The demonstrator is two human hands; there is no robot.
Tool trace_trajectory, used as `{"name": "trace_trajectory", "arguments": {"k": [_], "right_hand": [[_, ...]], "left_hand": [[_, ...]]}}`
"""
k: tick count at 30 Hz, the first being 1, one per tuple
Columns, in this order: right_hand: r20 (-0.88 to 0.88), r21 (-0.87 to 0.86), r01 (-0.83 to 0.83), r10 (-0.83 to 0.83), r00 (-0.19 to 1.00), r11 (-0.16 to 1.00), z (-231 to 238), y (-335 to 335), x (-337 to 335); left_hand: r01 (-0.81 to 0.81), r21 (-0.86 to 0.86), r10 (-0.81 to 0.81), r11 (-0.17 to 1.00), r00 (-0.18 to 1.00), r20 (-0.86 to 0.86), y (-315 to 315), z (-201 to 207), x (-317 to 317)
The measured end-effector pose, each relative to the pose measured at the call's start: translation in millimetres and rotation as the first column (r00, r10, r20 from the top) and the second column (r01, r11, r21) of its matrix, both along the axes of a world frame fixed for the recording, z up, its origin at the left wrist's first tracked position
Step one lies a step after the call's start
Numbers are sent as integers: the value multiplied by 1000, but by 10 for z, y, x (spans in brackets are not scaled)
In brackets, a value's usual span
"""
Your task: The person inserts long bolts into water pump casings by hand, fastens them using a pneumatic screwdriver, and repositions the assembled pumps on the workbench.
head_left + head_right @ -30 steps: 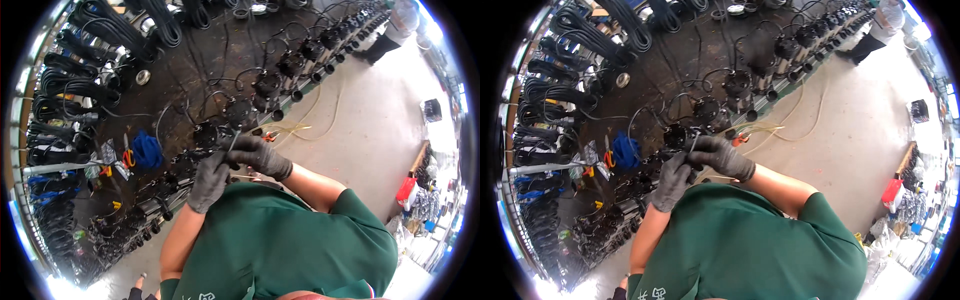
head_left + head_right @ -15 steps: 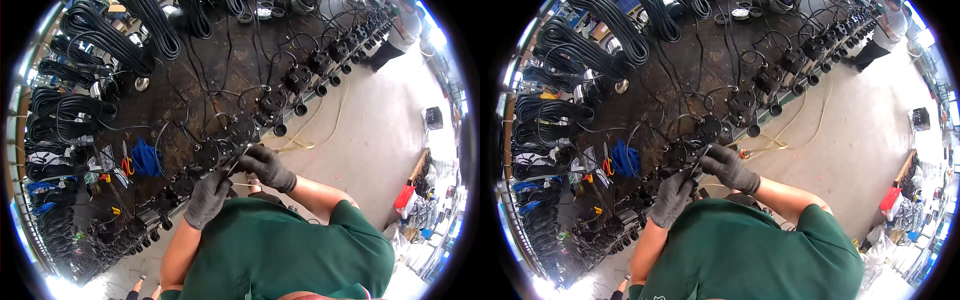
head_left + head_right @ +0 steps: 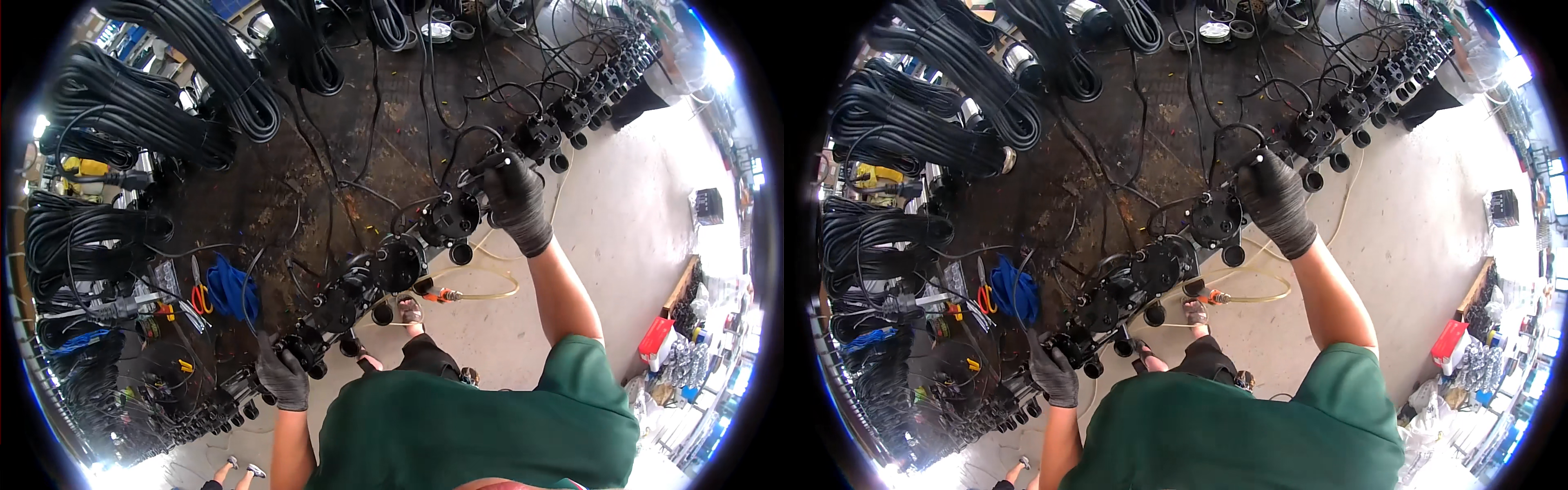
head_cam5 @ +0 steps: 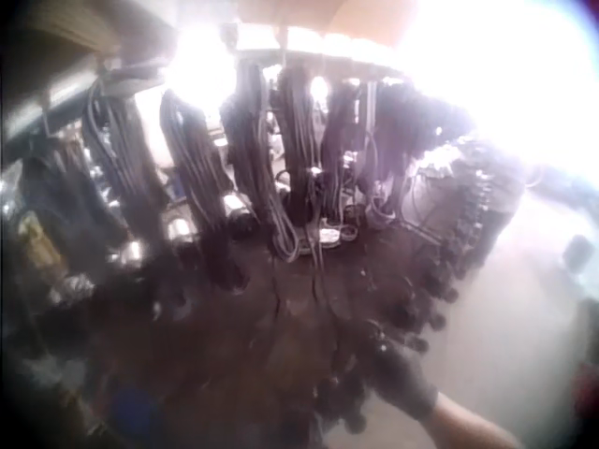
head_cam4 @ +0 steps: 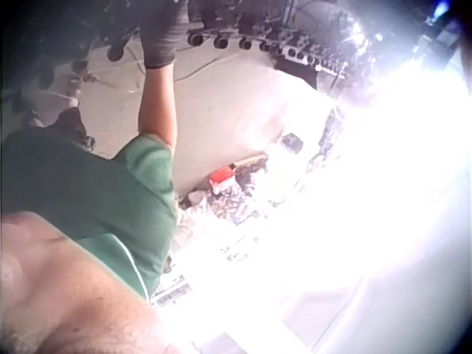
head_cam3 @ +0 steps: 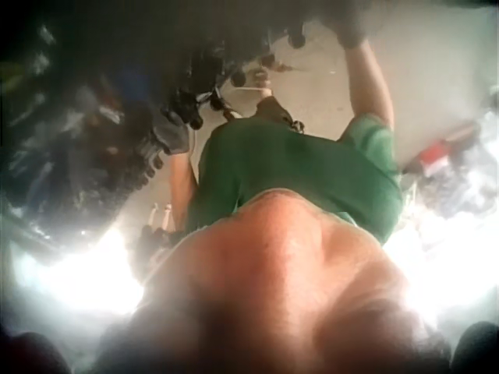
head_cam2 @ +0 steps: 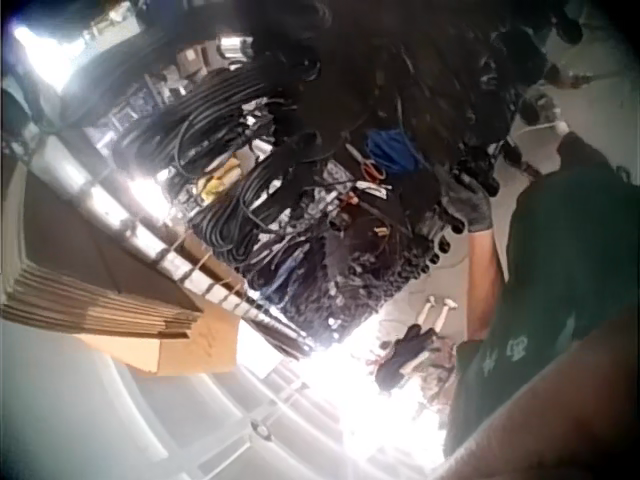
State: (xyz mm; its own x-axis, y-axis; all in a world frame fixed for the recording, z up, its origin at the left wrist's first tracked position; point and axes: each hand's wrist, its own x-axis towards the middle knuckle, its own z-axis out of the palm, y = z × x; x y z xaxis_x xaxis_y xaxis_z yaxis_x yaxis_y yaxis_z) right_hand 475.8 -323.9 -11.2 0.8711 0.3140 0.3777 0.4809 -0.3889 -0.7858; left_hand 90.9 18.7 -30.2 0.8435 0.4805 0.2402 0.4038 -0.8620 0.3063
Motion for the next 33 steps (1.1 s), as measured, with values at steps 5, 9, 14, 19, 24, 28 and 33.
{"name": "trace_trajectory", "arguments": {"k": [5, 9, 14, 19, 24, 28, 33], "right_hand": [[-155, 198, -23, 54, 986, 980, -243, 68, 84], [-193, 233, 33, 13, 981, 972, -229, 76, 111], [-27, -5, -72, 72, 997, 997, -104, 85, 130], [85, -603, -169, 274, 958, 779, 14, 74, 140], [-87, 12, -103, 103, 991, 995, 335, -79, -231], [-497, 423, -404, 580, 645, 811, 248, -467, -1092], [-941, 251, -257, 298, 162, 933, -1200, -493, -2275]], "left_hand": [[-18, 12, 18, 1000, 1000, -16, 37, -103, -49], [-9, 34, 8, 999, 1000, 7, 30, -95, -18], [-28, 3, 28, 1000, 1000, -13, 2, -81, -80], [-10, 56, 11, 998, 1000, -15, -11, -67, -24], [-25, 60, 29, 998, 997, -65, 42, -143, -97], [-22, 78, 24, 997, 1000, -16, 48, -98, -76], [-27, 161, 23, 987, 999, 24, 68, -125, -56]]}}
